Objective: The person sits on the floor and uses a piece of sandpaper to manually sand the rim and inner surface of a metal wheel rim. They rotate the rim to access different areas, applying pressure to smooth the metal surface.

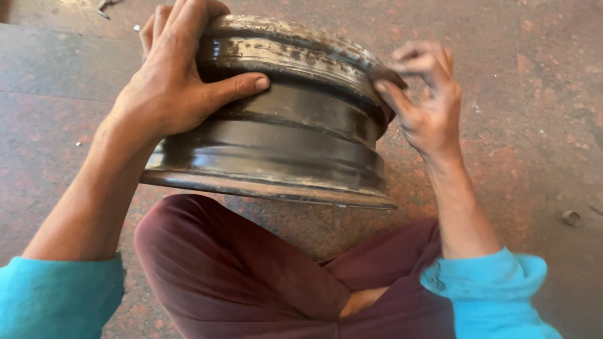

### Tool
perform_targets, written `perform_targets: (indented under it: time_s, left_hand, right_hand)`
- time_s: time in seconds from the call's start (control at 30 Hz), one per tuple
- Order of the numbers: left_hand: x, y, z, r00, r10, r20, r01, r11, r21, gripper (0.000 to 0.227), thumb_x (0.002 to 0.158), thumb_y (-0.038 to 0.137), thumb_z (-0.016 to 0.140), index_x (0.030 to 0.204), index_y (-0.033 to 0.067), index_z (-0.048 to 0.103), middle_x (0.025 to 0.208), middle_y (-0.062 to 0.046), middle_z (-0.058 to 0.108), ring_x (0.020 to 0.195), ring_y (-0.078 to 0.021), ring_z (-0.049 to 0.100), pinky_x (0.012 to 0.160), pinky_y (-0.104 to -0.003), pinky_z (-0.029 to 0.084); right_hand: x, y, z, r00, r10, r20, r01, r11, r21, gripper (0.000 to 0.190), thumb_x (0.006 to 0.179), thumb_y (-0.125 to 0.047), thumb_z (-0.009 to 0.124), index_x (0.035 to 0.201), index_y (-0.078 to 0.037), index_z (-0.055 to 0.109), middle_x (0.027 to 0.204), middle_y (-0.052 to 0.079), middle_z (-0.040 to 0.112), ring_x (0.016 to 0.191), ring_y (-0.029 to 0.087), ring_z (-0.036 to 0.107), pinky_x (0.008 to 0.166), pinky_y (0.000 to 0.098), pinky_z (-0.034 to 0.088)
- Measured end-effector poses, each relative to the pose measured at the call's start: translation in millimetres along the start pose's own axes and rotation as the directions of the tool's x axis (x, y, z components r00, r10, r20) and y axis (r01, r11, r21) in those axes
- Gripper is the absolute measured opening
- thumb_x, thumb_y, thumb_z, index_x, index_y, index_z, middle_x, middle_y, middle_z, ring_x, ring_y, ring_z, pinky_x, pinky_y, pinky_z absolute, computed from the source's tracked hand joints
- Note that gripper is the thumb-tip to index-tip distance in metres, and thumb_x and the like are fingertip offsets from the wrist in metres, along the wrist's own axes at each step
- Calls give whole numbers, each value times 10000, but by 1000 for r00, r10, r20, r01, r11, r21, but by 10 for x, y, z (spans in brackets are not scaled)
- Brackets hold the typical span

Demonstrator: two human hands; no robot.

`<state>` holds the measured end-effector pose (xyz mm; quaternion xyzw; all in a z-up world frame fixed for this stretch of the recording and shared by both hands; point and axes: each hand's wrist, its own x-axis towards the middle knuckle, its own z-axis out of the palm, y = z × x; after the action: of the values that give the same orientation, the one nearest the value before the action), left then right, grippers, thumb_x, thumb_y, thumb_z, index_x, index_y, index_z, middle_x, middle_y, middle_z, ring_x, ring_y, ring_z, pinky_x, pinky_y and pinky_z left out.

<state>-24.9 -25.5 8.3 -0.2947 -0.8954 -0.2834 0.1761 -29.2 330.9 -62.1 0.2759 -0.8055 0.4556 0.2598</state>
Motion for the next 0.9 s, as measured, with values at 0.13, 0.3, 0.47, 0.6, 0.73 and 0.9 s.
perform_targets:
  time_s: [0.13,0.3,0.47,0.6,0.73,0.9]
  left_hand:
    - [0,88,-24,1000,3,-7,-3,1000,-3,728,876,464,907,1326,15,552,1258,-178,569,1290,-385,465,1108,-531,331]
    - [-19,-5,-37,997,-73,15,73,997,5,768,882,469,935,1389,35,553,1345,-188,551,1338,-406,447,1144,-530,362]
    - [-119,-144,-64,999,-25,-27,25,1000,7,786,888,407,916,1424,-9,519,1370,-239,486,1351,-431,419,1131,-551,375]
    - [37,70,-33,987,-163,3,163,986,-18,790,774,472,926,1289,16,538,1231,-199,503,1222,-401,420,1053,-537,378]
    - [124,278,8,997,-81,-7,81,997,-4,687,794,463,924,1193,23,579,1157,-155,568,1196,-372,443,1091,-521,340]
    - [84,165,29,999,-13,-37,11,999,-51,691,847,453,916,1274,18,590,1232,-185,563,1279,-377,431,1077,-532,337]
  right_hand:
    - [815,-356,308,940,-260,218,290,950,-114,240,892,-255,883,1016,-139,714,1069,39,700,1118,208,613,1011,474,478]
    - [730,-326,213,935,-278,219,316,934,-167,239,964,-268,860,1055,-122,694,1126,35,708,1158,234,608,1063,487,395]
    - [-19,187,-45,997,-41,60,48,991,-121,232,1009,-341,828,1056,-182,665,1216,-20,675,1288,195,525,1185,442,408]
    - [434,37,212,961,-274,32,275,959,-66,217,1027,-318,854,1087,-188,692,1199,-9,658,1289,194,532,1145,443,404]
    - [821,-354,410,904,-387,182,414,899,-144,188,1026,-278,853,1073,-180,700,1161,0,677,1194,190,561,1115,423,337]
    - [393,-29,45,966,-252,49,256,961,-107,204,1048,-275,843,1095,-155,685,1139,-17,679,1194,201,563,1121,403,438]
